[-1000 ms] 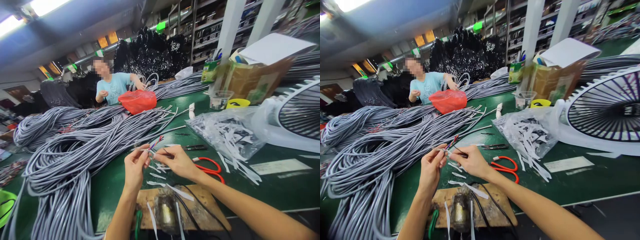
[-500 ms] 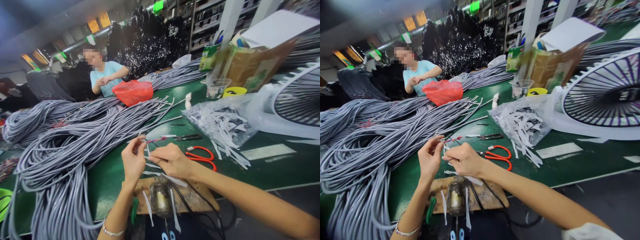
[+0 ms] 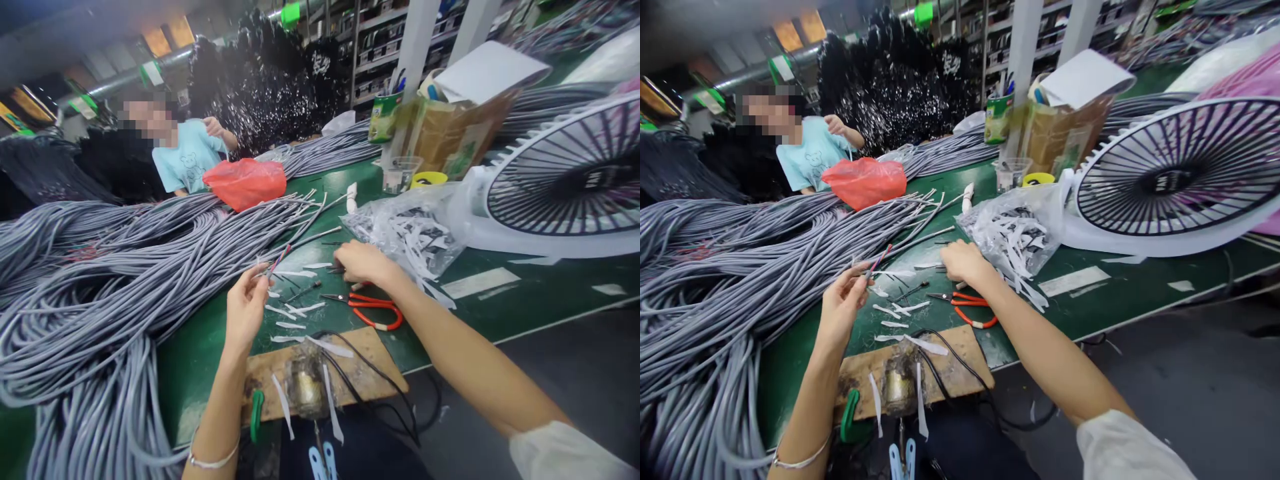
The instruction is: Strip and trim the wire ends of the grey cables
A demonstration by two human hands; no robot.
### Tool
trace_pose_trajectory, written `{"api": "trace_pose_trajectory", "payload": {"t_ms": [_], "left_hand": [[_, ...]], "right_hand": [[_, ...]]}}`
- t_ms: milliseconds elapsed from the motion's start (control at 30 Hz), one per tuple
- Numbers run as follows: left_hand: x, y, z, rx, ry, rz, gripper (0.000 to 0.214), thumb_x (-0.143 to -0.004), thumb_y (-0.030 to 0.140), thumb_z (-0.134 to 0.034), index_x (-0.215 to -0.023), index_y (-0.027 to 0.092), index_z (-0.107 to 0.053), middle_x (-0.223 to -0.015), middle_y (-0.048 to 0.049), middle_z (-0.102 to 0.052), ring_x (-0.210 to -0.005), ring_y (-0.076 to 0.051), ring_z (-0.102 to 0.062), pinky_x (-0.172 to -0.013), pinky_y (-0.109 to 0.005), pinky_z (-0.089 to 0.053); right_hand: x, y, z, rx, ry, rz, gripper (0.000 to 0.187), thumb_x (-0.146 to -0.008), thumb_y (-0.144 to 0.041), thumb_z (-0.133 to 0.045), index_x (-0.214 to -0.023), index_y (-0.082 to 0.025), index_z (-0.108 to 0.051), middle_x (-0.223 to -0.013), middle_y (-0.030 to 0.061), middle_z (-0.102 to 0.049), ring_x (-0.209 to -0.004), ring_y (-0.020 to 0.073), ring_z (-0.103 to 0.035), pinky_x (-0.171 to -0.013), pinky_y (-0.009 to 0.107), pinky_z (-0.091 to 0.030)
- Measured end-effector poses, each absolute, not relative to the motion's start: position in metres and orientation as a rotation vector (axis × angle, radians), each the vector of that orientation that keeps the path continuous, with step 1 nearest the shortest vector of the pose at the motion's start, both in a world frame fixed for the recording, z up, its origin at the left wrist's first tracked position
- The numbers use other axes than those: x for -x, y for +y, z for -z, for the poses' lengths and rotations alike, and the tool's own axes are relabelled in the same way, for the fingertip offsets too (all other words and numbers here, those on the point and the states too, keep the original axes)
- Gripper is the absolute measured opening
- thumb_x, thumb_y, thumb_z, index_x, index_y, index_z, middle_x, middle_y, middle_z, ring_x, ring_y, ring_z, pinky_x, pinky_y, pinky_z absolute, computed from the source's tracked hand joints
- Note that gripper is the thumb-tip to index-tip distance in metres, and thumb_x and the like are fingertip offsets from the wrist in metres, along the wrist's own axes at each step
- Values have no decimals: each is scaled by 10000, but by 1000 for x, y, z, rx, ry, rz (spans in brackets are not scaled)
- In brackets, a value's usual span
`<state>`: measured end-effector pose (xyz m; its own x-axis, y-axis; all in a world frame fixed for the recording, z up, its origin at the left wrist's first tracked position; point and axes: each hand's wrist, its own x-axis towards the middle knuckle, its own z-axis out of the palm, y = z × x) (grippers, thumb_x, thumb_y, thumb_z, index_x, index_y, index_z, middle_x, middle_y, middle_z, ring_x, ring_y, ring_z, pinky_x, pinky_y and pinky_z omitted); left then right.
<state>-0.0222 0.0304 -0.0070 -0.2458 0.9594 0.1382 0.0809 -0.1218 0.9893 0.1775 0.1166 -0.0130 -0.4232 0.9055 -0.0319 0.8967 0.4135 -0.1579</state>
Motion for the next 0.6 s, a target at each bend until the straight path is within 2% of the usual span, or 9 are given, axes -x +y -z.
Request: {"api": "trace_pose_trajectory", "payload": {"t_ms": [167, 300, 367, 467, 600], "left_hand": [[25, 30, 13, -1292, 1454, -1479, 309, -655, 412, -669, -733, 116, -624, -535, 15, -546, -430, -62, -435, -413, -171, -325], [25, 28, 11, -1290, 1417, -1515, 350, -664, 464, -661, -700, 124, -586, -510, 28, -526, -390, -52, -413, -388, -170, -308], [24, 27, 9, -1237, 1343, -1528, 380, -660, 493, -661, -683, 131, -550, -499, 47, -491, -370, -38, -385, -372, -161, -288], [22, 25, 6, -1129, 1248, -1503, 426, -639, 526, -673, -675, 134, -510, -496, 69, -438, -348, -17, -349, -342, -142, -235], [21, 24, 4, -1030, 1178, -1450, 453, -608, 533, -697, -690, 143, -482, -498, 84, -408, -329, -3, -315, -315, -124, -175]], "right_hand": [[-179, 125, 18, 1706, -2591, -241, 136, -614, -84, -686, -697, -188, -713, -749, 102, -675, -655, 215, -641, -507, 242, -408], [-169, 118, 13, 1626, -2552, -232, 141, -771, -139, -570, -774, -181, -705, -797, 108, -686, -736, 239, -648, -564, 265, -417], [-162, 112, 11, 1449, -2478, -269, 205, -846, -163, -479, -840, -188, -682, -820, 77, -687, -764, 205, -640, -617, 253, -423], [-150, 100, 12, 1023, -2273, -368, 231, -882, -170, -399, -875, -177, -630, -816, 49, -670, -743, 159, -615, -655, 227, -425], [-133, 79, 19, 774, -2195, -381, 286, -926, -206, -281, -910, -176, -566, -808, 54, -632, -714, 161, -588, -639, 245, -429]]}}
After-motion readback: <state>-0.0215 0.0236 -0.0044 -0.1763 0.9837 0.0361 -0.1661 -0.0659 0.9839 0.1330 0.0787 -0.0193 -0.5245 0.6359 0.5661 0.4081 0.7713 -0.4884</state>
